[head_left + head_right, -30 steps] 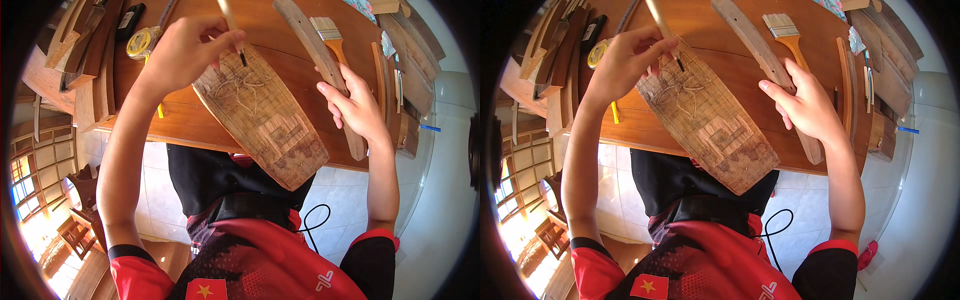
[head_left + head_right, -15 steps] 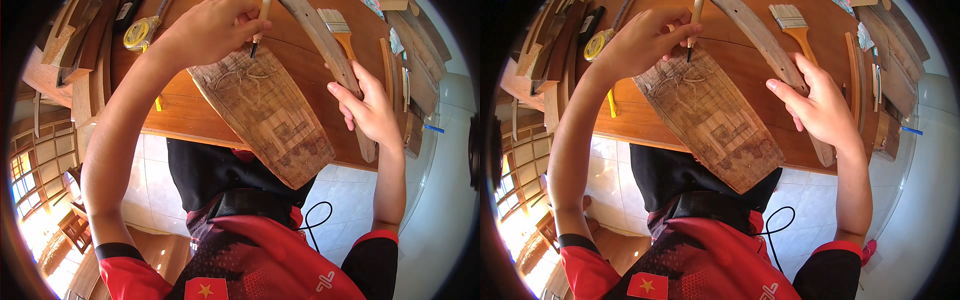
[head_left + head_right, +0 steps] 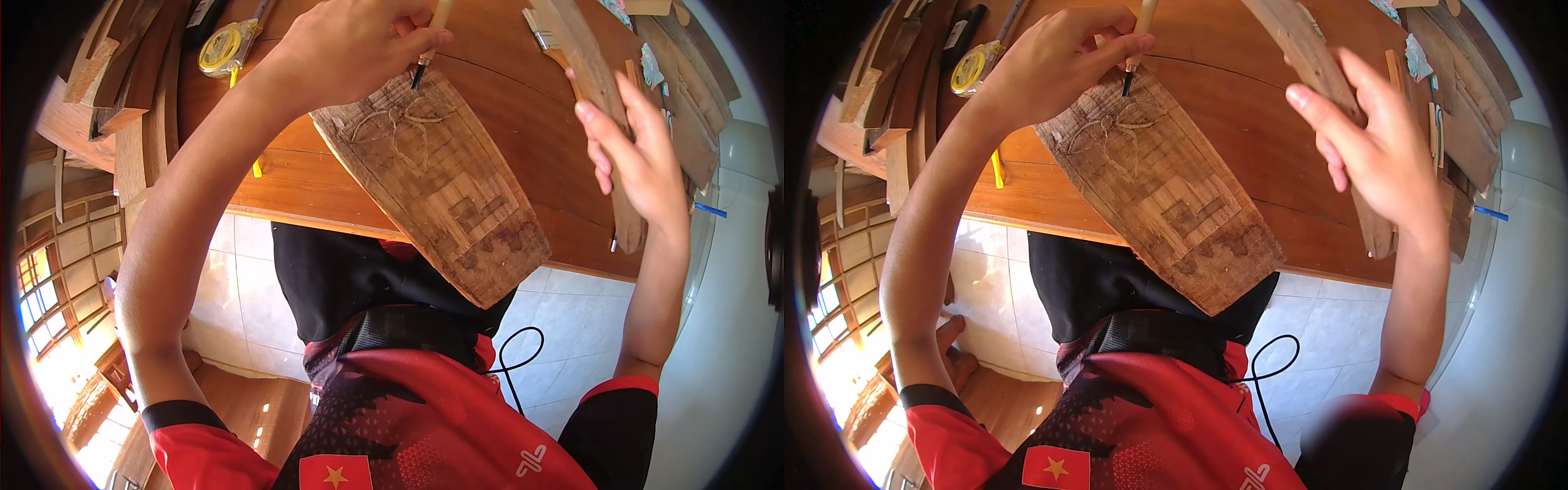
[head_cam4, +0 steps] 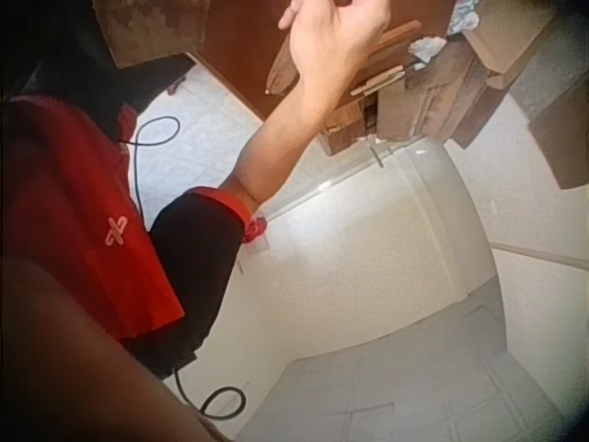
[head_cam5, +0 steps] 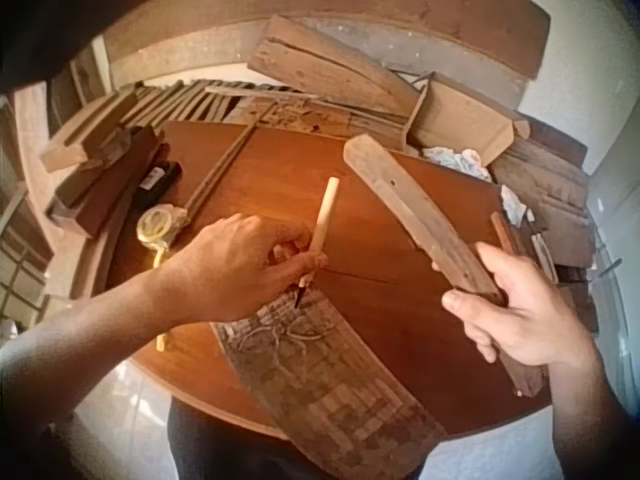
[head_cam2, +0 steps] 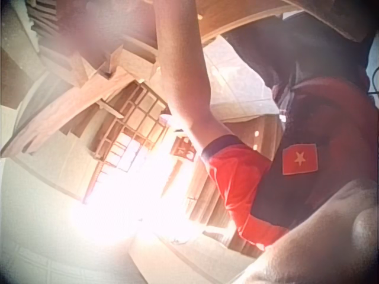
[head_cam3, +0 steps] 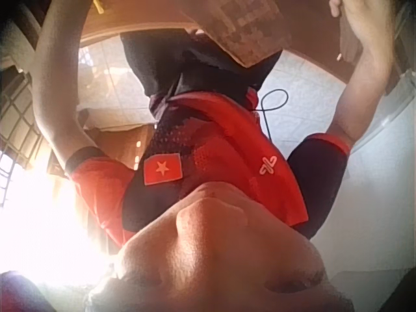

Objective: The person carves a floral design into a rectangular wooden block using a chisel and a wooden mallet. They periodically clean the work surface with a brush and a cloth, and measure the block with a tape measure before resuming the carving process.

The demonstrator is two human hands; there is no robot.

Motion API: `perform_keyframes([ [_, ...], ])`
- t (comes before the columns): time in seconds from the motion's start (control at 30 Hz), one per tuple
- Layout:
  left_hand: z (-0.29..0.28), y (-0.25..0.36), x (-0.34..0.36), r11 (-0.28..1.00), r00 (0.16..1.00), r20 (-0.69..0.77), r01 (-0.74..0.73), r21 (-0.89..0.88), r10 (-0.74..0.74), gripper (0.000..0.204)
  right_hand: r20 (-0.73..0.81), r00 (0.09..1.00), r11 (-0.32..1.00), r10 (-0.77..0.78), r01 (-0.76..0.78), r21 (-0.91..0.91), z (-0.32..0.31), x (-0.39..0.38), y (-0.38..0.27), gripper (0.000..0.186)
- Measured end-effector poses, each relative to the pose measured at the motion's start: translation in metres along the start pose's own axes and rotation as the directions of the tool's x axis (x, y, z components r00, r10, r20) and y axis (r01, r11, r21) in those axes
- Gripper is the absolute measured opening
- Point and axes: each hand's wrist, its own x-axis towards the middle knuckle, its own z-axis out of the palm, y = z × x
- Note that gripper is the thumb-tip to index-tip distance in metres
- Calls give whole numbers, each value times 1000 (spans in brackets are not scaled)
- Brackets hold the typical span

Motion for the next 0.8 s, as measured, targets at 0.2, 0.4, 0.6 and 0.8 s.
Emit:
perform_keyframes([
  [0.2,-4,5,0,1000,999,35,29,2,-29,36,42,999,980,7,1,-201,-12,37,-33,36],
  [0.4,1,-1,2,999,1000,9,13,33,-13,37,83,987,919,136,-95,-382,-20,55,-84,22],
  [0.6,-1,6,-2,995,996,33,85,51,-87,38,58,981,881,188,-142,-452,-10,57,-103,19],
  [0.8,-6,20,-5,991,989,63,132,31,-133,39,2,989,902,151,-137,-410,-5,58,-97,17],
])
